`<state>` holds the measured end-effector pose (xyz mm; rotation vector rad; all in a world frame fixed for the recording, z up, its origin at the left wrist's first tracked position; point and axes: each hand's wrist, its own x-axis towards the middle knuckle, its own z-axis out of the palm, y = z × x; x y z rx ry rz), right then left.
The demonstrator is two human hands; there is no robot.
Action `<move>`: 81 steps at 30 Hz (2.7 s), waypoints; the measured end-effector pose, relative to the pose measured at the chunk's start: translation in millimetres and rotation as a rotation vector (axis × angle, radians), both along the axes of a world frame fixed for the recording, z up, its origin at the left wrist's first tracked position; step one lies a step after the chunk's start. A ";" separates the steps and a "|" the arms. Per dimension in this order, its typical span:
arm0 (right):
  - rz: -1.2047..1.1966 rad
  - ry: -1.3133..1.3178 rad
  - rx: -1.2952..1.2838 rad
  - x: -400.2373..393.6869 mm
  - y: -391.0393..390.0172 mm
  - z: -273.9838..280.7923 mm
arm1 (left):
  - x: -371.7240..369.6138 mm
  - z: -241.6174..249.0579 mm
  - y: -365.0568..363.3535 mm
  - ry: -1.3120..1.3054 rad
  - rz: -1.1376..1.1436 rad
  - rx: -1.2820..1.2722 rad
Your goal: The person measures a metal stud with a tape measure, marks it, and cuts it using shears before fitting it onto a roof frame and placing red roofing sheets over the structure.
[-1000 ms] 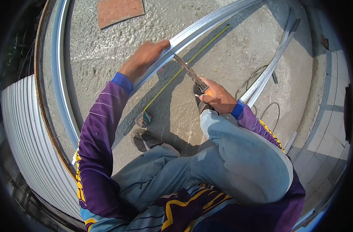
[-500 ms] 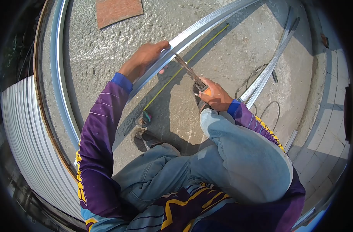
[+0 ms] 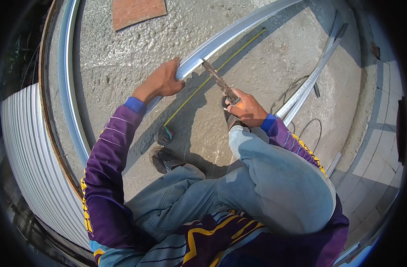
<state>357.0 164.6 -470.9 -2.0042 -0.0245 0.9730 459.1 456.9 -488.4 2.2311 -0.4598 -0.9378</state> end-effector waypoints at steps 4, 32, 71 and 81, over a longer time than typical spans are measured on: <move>-0.078 0.135 0.084 3.1 -4.4 -4.4 | -5.5 1.3 -1.3 0.017 -0.024 -0.027; -0.016 -0.062 0.046 17.9 2.9 6.3 | -4.6 30.5 -8.1 0.122 -0.128 0.023; -0.093 0.177 0.120 -28.8 -65.7 16.7 | 20.2 8.8 12.1 0.233 0.275 -0.189; 0.022 0.144 0.006 -3.0 -20.5 19.5 | -15.2 10.6 -11.3 -0.147 0.246 0.012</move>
